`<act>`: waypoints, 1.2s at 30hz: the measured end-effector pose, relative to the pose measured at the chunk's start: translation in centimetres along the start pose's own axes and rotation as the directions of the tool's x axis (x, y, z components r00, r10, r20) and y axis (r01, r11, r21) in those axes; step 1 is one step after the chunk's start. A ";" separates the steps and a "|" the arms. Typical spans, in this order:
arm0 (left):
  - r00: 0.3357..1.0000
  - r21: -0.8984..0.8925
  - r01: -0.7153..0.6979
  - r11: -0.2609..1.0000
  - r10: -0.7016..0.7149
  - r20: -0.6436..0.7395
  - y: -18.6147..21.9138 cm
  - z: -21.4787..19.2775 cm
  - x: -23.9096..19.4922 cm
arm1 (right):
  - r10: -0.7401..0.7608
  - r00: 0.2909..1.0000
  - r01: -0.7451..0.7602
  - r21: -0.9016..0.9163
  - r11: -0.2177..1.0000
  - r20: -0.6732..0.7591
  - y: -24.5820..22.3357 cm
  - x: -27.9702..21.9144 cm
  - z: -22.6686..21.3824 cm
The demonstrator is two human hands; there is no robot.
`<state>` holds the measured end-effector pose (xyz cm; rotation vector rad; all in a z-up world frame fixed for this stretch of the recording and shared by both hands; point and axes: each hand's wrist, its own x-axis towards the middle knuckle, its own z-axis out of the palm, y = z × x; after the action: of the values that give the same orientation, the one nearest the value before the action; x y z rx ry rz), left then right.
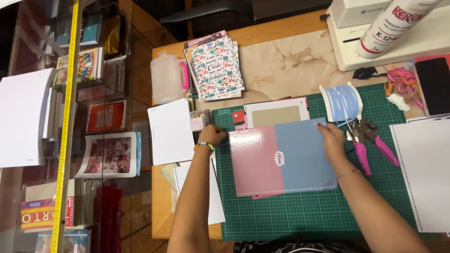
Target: The person assembles notebooks by inserting lined paper into covers and securing them with a blue ribbon. They use scissors to cut the ribbon and a hole punch to create holes in the covers. The person also handles decorative paper and stacks the finished notebooks.
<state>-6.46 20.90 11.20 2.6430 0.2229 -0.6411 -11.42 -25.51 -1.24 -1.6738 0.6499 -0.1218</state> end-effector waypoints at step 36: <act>0.907 -0.542 -0.420 0.728 0.322 -0.270 17.9 -12.7 -5.5 | -0.146 0.900 0.401 -0.650 0.646 0.411 -11.8 -3.7 2.2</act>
<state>-1.79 9.83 30.37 2.0324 -0.0685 -0.1734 -9.49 -20.99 10.33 -2.5012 0.1599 0.2300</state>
